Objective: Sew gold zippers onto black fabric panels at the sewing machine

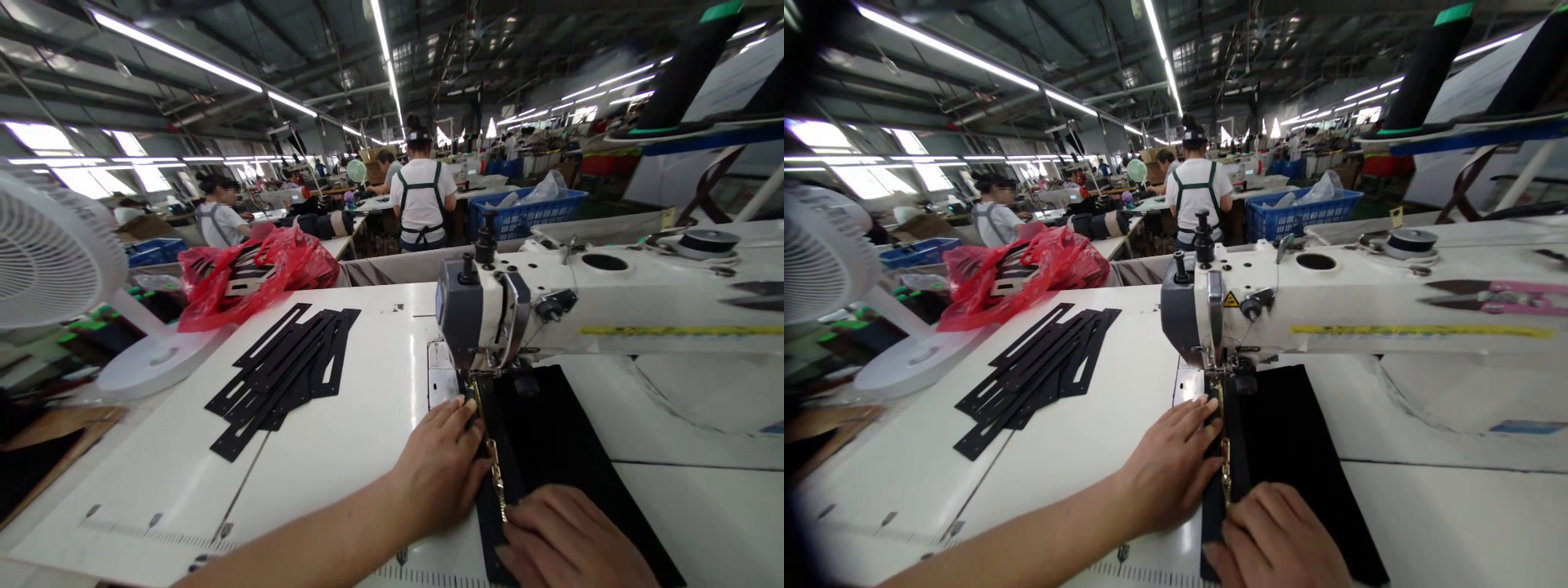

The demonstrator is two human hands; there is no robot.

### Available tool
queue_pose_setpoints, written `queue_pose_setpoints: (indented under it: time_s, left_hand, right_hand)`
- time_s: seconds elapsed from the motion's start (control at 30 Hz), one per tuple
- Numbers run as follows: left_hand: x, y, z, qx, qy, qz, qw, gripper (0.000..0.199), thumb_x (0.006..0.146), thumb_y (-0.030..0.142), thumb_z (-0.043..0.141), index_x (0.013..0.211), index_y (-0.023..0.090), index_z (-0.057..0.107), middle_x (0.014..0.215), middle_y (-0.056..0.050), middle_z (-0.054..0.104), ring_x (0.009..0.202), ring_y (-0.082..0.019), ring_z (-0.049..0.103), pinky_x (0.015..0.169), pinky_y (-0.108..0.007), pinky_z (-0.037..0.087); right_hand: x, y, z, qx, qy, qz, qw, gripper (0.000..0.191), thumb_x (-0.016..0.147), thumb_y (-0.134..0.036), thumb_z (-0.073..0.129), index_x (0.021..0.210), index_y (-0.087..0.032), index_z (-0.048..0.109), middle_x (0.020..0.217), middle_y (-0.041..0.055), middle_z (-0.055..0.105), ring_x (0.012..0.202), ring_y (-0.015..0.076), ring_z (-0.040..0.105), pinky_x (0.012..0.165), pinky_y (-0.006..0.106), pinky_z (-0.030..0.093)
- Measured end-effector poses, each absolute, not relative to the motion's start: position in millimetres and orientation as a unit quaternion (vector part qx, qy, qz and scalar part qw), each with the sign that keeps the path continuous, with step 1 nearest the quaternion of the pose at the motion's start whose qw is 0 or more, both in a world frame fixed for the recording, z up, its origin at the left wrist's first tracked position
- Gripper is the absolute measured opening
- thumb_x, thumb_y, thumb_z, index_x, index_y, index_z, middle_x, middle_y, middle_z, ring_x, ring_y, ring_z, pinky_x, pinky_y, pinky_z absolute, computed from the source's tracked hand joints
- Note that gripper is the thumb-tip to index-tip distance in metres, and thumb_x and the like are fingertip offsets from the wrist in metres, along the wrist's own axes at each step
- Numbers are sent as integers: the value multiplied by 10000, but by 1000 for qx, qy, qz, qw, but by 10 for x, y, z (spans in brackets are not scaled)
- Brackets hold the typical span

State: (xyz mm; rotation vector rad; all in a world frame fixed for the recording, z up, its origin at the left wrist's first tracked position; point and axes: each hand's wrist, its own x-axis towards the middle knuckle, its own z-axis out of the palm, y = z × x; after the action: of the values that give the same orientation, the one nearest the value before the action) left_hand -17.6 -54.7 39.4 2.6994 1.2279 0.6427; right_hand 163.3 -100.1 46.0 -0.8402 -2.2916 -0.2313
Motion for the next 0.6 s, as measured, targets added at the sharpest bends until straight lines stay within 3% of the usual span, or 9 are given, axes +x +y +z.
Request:
queue_pose_setpoints:
  time_s: [0.07, 0.17, 0.23, 0.33, 0.47, 0.6]
  left_hand:
    - [-181, -555, 390, 890, 400, 212, 54, 416, 846, 251, 484, 1221, 70, 497, 1332, -175, 462, 1258, -304, 399, 1056, -454, 354]
    - [-186, -557, 381, 885, 399, 236, 55, 381, 823, 211, 469, 1166, 49, 505, 1302, -191, 486, 1245, -294, 417, 1056, -455, 358]
    - [-189, -554, 373, 880, 399, 251, 59, 356, 806, 197, 468, 1130, 56, 508, 1281, -194, 502, 1232, -291, 433, 1044, -465, 372]
    - [-195, -550, 363, 883, 391, 253, 62, 364, 781, 190, 482, 1125, 72, 500, 1283, -195, 499, 1231, -294, 433, 1036, -484, 377]
    - [-202, -551, 363, 879, 403, 245, 64, 349, 802, 202, 489, 1128, 78, 510, 1287, -184, 500, 1236, -288, 428, 1044, -469, 370]
    - [-207, -558, 391, 878, 409, 241, 67, 343, 806, 208, 503, 1126, 89, 528, 1301, -163, 495, 1230, -280, 437, 1050, -447, 364]
  right_hand:
    - [1593, -843, 535, -356, -872, -36, 335, 273, 884, -150, 382, 733, -189, 606, 705, 29, 603, 675, 166, 557, 652, 320, 464]
    - [1564, -601, 565, -380, -875, -37, 298, 187, 856, -193, 446, 950, -142, 600, 956, 105, 588, 915, 231, 536, 795, 394, 463]
    - [1576, -499, 543, -372, -886, -19, 275, 175, 844, -208, 482, 969, -137, 582, 1009, 120, 555, 976, 248, 503, 834, 423, 450]
    - [1619, -454, 517, -370, -891, 28, 262, 68, 831, -213, 526, 865, -154, 533, 962, 102, 530, 936, 234, 492, 815, 415, 450]
    - [1663, -574, 546, -384, -875, 14, 296, 103, 852, -170, 474, 749, -172, 463, 822, 66, 518, 784, 182, 498, 700, 328, 456]
    - [1679, -869, 505, -327, -877, -113, 334, 218, 894, -190, 385, 884, -163, 601, 938, 86, 605, 917, 214, 538, 825, 367, 423]
